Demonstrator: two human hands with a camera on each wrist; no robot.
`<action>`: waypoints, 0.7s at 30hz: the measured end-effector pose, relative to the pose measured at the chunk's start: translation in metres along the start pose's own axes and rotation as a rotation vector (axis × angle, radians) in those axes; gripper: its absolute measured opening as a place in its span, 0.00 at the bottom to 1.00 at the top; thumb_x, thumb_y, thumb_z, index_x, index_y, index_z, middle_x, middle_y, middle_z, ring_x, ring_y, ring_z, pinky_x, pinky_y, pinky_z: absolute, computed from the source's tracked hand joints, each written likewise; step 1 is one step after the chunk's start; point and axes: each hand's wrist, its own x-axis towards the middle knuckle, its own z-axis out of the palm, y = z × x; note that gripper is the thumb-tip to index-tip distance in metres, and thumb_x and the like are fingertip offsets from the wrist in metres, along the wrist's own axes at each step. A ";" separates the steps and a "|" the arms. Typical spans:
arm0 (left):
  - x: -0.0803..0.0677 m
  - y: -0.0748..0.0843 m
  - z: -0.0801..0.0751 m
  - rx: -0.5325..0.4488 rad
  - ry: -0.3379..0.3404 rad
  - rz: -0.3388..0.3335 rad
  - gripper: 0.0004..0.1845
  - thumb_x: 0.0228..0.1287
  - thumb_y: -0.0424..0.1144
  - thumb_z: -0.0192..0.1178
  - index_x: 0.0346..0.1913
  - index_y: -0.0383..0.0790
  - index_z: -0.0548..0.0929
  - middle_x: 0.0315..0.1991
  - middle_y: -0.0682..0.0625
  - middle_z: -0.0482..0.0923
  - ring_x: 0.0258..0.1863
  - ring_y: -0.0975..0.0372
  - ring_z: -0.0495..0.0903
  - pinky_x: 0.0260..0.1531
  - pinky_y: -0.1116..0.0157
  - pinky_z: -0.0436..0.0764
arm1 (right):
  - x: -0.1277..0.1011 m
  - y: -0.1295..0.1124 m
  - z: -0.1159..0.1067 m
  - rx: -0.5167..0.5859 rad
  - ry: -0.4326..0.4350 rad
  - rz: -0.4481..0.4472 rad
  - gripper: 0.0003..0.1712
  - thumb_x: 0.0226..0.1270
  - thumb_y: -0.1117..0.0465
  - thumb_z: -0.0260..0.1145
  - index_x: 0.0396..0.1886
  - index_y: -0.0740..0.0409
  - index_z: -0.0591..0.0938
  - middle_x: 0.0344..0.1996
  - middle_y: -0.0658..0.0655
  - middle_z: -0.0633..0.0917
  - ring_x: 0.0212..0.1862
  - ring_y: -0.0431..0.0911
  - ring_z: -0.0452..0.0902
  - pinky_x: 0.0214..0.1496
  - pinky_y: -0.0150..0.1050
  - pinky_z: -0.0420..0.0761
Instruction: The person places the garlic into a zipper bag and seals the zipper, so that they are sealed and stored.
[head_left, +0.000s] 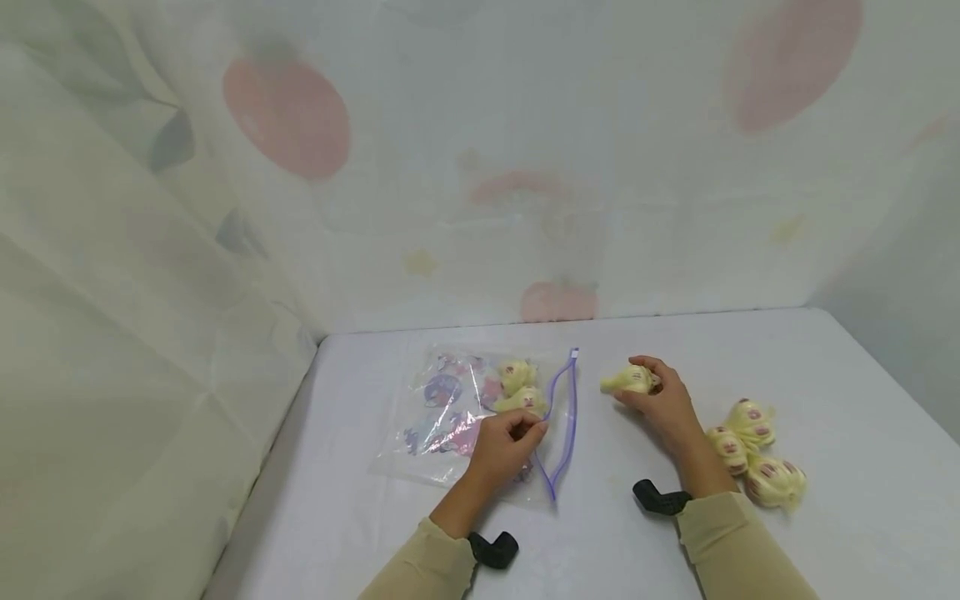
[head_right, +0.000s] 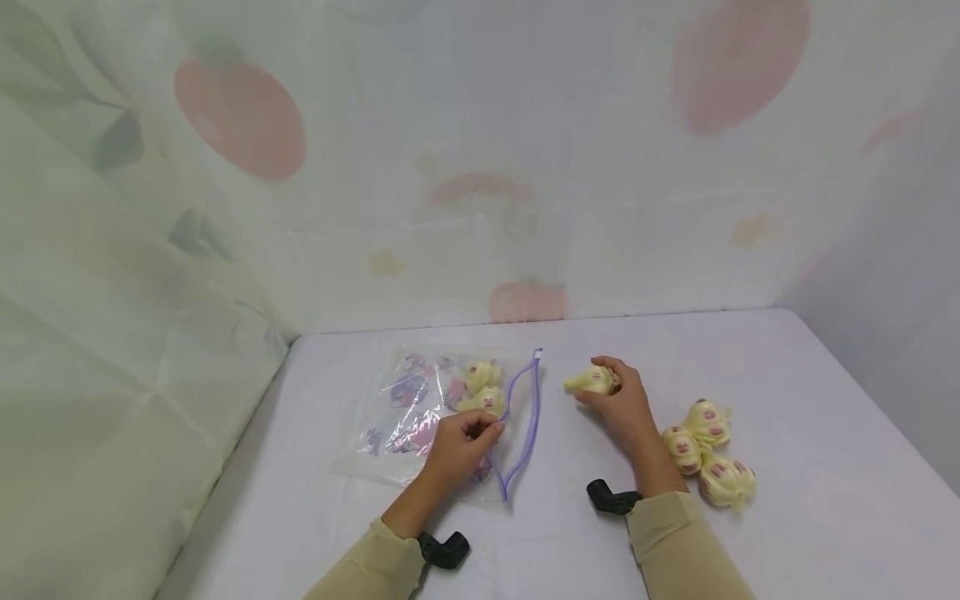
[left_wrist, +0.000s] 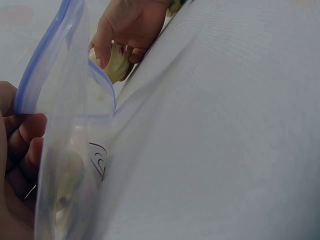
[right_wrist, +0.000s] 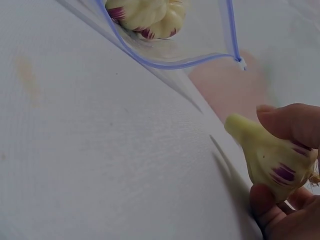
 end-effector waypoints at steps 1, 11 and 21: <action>0.000 0.000 0.000 0.002 -0.004 0.002 0.04 0.60 0.34 0.68 0.29 0.44 0.85 0.20 0.54 0.78 0.20 0.70 0.70 0.21 0.73 0.73 | 0.000 0.000 0.000 0.003 -0.003 0.004 0.41 0.57 0.56 0.76 0.69 0.52 0.69 0.55 0.62 0.69 0.40 0.45 0.68 0.34 0.33 0.77; 0.000 0.001 -0.001 0.020 -0.004 0.026 0.04 0.61 0.36 0.67 0.29 0.43 0.86 0.20 0.55 0.77 0.20 0.71 0.69 0.20 0.73 0.73 | 0.002 0.000 0.004 0.008 -0.036 0.008 0.46 0.54 0.68 0.73 0.72 0.52 0.65 0.59 0.63 0.68 0.45 0.47 0.67 0.38 0.30 0.75; 0.000 0.002 -0.001 0.020 0.003 -0.010 0.05 0.61 0.36 0.68 0.28 0.47 0.85 0.19 0.56 0.76 0.20 0.70 0.70 0.20 0.73 0.71 | 0.001 -0.003 0.004 0.012 -0.050 -0.009 0.46 0.56 0.65 0.73 0.73 0.53 0.63 0.61 0.65 0.68 0.44 0.45 0.69 0.38 0.29 0.76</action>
